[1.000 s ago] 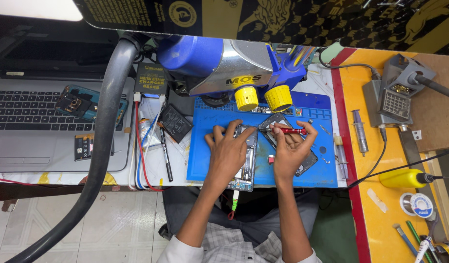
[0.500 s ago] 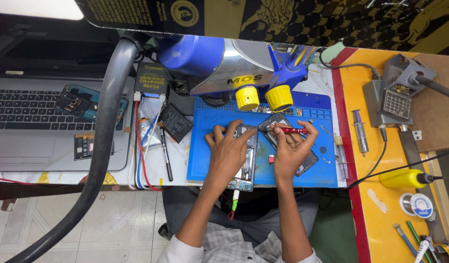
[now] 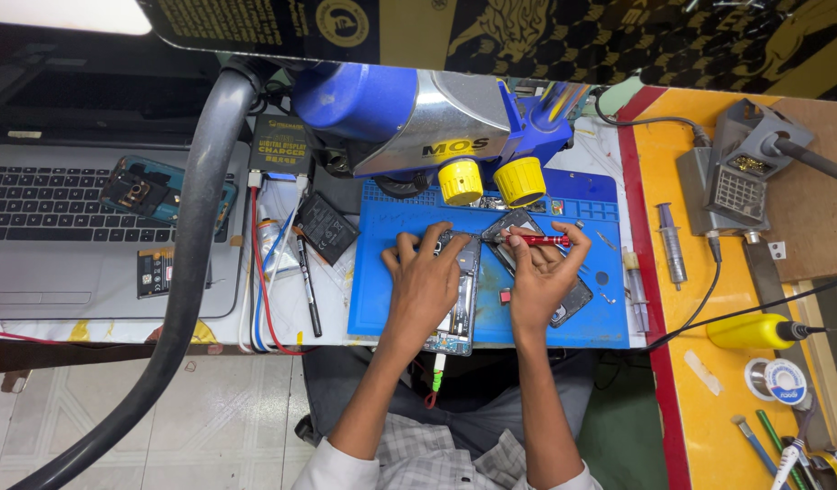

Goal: The person retrieves a disassembled smartphone from a glass display case and places it on a workbench. They then use a red screwdriver to remove screws from the phone's back cover and internal components, separating the back cover from the main body.

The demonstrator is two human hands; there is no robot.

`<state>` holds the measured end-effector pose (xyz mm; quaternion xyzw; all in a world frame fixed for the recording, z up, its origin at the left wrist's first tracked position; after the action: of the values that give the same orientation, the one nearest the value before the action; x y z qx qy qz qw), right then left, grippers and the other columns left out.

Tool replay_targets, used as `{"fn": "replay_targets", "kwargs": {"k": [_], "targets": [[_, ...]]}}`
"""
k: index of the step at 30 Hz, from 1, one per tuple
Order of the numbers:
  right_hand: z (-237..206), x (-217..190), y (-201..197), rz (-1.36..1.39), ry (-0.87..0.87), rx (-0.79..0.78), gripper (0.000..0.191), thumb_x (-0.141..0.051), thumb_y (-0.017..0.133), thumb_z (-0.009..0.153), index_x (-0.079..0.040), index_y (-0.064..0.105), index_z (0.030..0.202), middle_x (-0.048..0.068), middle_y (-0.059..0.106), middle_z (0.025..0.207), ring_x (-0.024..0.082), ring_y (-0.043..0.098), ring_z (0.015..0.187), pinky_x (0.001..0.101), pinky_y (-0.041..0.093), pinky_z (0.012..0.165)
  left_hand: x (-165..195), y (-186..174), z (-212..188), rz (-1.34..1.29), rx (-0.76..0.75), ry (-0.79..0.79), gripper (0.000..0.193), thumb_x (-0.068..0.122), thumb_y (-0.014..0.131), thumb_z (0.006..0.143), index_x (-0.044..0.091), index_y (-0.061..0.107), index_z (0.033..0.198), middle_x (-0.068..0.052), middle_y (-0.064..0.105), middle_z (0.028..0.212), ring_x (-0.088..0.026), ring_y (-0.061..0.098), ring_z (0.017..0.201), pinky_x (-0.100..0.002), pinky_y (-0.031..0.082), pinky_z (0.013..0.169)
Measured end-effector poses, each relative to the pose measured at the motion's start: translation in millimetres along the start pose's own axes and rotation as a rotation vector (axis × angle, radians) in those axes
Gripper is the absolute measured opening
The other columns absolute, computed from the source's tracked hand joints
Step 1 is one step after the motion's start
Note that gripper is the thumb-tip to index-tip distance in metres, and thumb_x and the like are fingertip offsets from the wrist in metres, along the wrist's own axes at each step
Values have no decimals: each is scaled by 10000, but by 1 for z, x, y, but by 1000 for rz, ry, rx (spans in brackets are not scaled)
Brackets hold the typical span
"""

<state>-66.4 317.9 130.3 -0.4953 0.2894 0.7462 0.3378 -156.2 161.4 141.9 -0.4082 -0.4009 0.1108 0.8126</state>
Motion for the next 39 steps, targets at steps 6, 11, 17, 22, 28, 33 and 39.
{"fn": "replay_targets", "kwargs": {"k": [6,11,17,22,28,33,39], "targets": [[0,1,1,1,-1,3,444,107,631,1007,-28,355,1328,265,714,1102,267,757,1032,344,650,933,0,2,-1,-8,-32,-6,416,109,632,875,244,720,1259,-59,578,1397,-310,485,1059,-505,331,900],[0,1,2,1,-6,-8,443,121,619,1006,-24,352,1327,263,706,1108,274,756,1040,353,652,928,1,3,-2,0,-36,6,436,117,652,864,304,744,1248,-85,564,1425,-322,480,1078,-513,321,918],[0,2,2,-8,6,-6,434,122,612,1008,-26,354,1324,260,705,1110,273,756,1043,354,657,929,0,5,-3,-1,-40,5,423,119,655,873,301,752,1242,-88,563,1430,-320,481,1082,-514,320,925],[0,-1,-1,0,-2,16,439,118,615,1008,-30,354,1329,264,707,1115,269,756,1051,352,653,930,3,3,-3,7,-15,11,416,123,660,875,300,753,1241,-89,567,1426,-317,487,1080,-514,322,929],[-1,1,-5,16,15,45,450,109,629,1007,-34,349,1329,270,711,1115,263,752,1041,348,650,928,1,1,-2,11,-10,-7,429,97,622,866,224,724,1262,-45,595,1387,-301,494,1058,-501,339,906],[0,3,-5,44,18,28,452,104,627,1006,-39,348,1332,270,706,1120,266,755,1039,350,653,920,1,-2,-1,3,13,5,424,97,617,855,191,717,1257,-36,600,1379,-297,502,1048,-492,346,897],[-1,2,-3,24,4,12,454,108,629,1005,-31,347,1333,272,703,1111,273,753,1050,355,651,936,1,-1,-1,-6,13,0,421,102,620,855,181,716,1257,-36,600,1379,-293,504,1043,-492,344,900]]}}
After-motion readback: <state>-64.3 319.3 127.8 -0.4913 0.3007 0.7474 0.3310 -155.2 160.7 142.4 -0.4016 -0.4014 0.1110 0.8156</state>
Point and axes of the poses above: each hand's wrist, its own z-axis towards the middle knuckle, its own y-axis out of the palm, x = y × z, the point moved 10 cm from there along z, towards the middle knuckle
